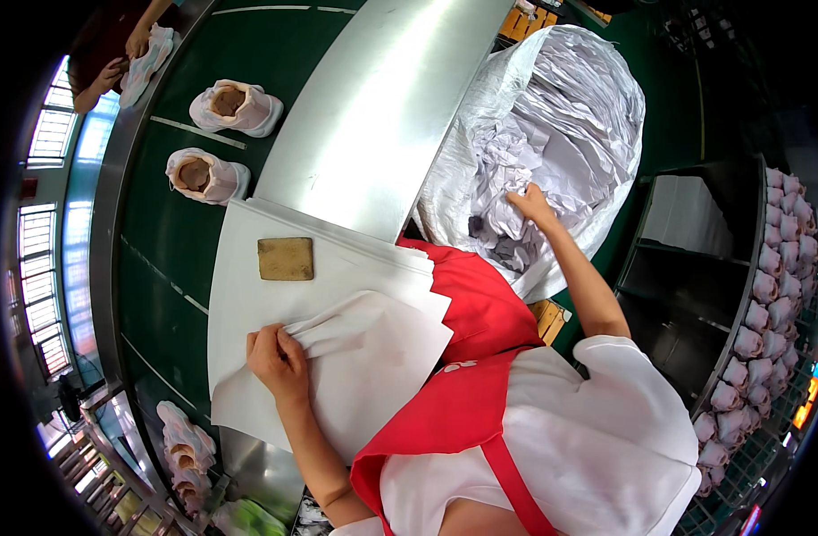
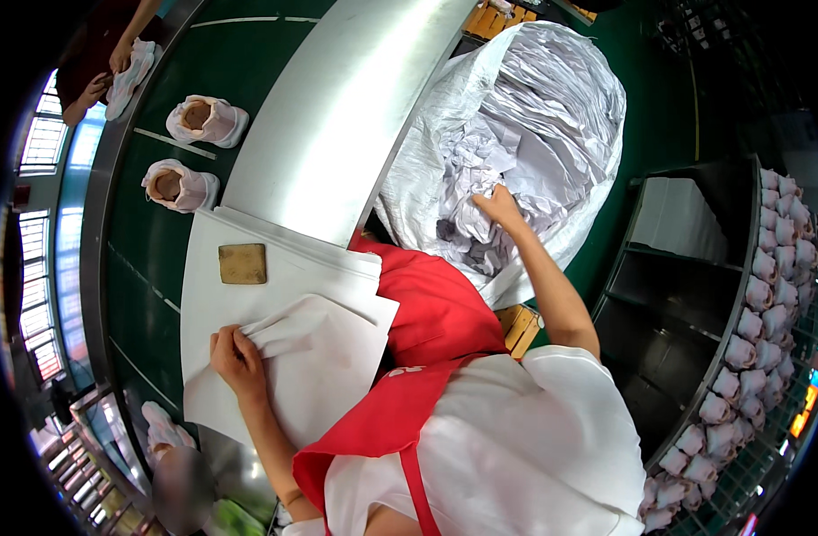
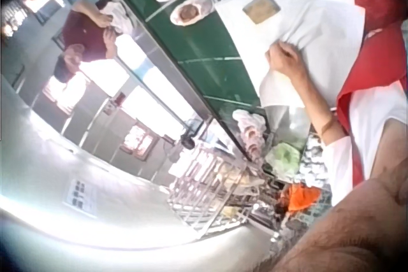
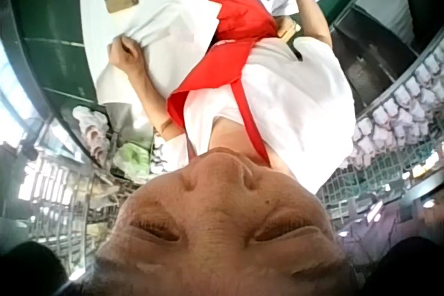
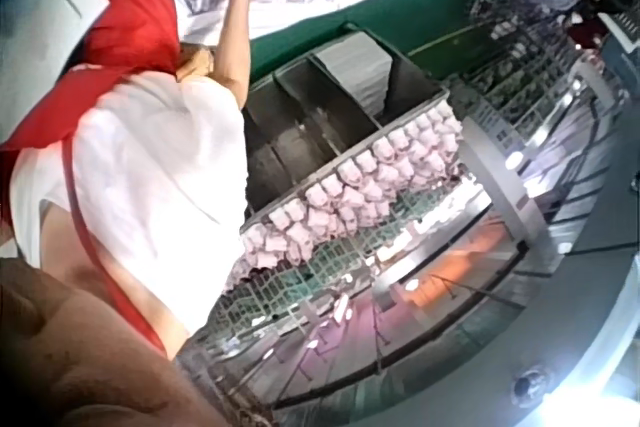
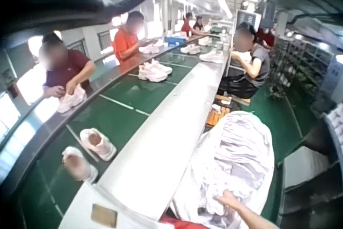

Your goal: The person takes white tissue paper from a large bag, crumples it, and stuffs it into the toe box of white shoes moving along a conveyor belt. The person repeats this process for multiple pairs of shoes.

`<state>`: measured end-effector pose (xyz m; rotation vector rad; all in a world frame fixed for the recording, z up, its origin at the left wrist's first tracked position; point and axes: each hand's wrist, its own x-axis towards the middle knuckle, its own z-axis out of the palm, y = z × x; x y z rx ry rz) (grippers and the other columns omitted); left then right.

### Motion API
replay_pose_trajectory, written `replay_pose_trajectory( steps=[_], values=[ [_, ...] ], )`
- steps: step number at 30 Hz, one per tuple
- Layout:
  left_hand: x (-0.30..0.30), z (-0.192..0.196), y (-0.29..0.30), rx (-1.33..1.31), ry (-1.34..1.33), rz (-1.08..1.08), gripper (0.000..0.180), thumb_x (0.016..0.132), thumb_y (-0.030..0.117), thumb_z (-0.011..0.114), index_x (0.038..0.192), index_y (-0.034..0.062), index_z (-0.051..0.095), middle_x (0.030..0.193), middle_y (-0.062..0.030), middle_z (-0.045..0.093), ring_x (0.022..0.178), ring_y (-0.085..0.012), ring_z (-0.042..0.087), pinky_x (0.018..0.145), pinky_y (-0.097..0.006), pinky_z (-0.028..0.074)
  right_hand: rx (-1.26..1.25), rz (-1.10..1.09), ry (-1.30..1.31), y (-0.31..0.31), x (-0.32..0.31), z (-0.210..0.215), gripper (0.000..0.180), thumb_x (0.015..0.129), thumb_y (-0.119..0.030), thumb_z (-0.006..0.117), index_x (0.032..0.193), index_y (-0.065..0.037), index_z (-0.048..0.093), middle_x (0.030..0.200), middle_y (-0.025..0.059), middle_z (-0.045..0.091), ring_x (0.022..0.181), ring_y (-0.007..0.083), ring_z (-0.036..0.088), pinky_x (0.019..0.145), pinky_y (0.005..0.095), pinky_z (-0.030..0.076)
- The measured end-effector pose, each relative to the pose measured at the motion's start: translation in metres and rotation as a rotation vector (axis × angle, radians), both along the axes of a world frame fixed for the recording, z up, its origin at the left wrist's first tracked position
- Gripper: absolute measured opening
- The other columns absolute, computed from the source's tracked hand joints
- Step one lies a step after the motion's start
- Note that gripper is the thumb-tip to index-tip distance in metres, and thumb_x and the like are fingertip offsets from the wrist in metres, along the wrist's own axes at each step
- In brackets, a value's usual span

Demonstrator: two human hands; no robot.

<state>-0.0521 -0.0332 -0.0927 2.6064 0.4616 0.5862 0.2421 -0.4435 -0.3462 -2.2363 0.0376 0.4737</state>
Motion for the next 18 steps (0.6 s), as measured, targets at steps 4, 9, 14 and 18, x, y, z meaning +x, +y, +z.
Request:
replay_pose_trajectory(
  steps=[4,9,14,18],
  values=[
    [0.0,-0.004,0.0,0.0,-0.038,0.019,0.006,0.077,-0.001,0.052,0.075,0.0,0.057,0.059,-0.0104,0.049,0.057,-0.0265,0.043,0.053,-0.036,0.036,-0.112,0.001,0.195,-0.017,0.01,0.047,0.052,0.071,-0.03,0.067,0.108,0.005,0.058,0.093,0.0118,0.062,0.086,0.0191,0.059,0.075,0.0325,0.046],
    [-0.003,-0.004,0.001,0.012,-0.036,0.022,0.006,0.077,-0.002,0.052,0.075,0.0003,0.057,0.059,-0.0112,0.049,0.056,-0.0272,0.043,0.053,-0.037,0.036,-0.697,-0.011,-0.374,-0.007,-0.006,0.059,0.065,0.076,-0.03,0.069,0.126,0.003,0.042,0.129,0.0213,0.046,0.112,0.035,0.051,0.089,0.048,0.041],
    [0.005,-0.004,0.003,0.052,-0.085,-0.037,0.009,0.072,-0.005,0.051,0.069,0.0028,0.053,0.057,-0.0099,0.047,0.05,-0.0282,0.042,0.052,-0.038,0.035,0.141,0.306,-0.299,0.135,-0.067,0.093,0.026,0.083,-0.015,0.052,0.106,-0.006,0.061,0.09,0.0189,0.064,0.082,0.0341,0.062,0.074,0.0396,0.048],
    [0.007,0.004,0.002,0.033,-0.13,-0.043,0.012,0.068,-0.002,0.055,0.063,0.0064,0.047,0.055,-0.0083,0.046,0.05,-0.0277,0.046,0.054,-0.037,0.037,0.241,0.832,0.183,0.26,-0.114,0.08,0.024,0.083,-0.015,0.05,0.099,-0.006,0.065,0.089,0.0176,0.066,0.08,0.0329,0.063,0.073,0.0392,0.049]
  ],
)
